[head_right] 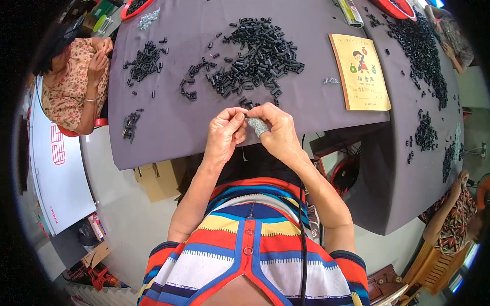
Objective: Manually assembling small black plastic components into a container at a workshop table.
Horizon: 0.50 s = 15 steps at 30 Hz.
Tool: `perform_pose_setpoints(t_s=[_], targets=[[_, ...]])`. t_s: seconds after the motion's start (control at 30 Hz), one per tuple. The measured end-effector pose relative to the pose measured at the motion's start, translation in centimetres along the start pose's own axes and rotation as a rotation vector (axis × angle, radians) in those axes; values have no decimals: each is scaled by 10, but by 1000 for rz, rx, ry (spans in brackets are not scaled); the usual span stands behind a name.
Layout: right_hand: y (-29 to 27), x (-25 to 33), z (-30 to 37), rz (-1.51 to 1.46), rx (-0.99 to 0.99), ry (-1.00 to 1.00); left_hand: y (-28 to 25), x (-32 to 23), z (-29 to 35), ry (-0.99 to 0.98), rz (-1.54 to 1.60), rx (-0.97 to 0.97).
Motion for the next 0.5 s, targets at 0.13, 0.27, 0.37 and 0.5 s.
perform_pose_setpoints(t_s=[0.13,0.27,0.37,0.5], targets=[[-2,17,1,94,-46,-86,0,-1,-1,8,20,11],[1,-2,-5,-258,62,90,0,-4,0,-5,19,110],[6,-14,-7,-444,173,178,4,-4,3,-18,11,131],[8,-16,-11,-355,158,165,4,1,5,-62,108,102]])
Point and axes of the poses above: each hand's wrist, its own z-axis away from the middle knuckle, its own y-axis out of the palm, x = y × z, the point moved 9 cm from there along -z, towards the middle knuckle, and after that the axes turned 7 degrees about y, right-handed, at the moved point
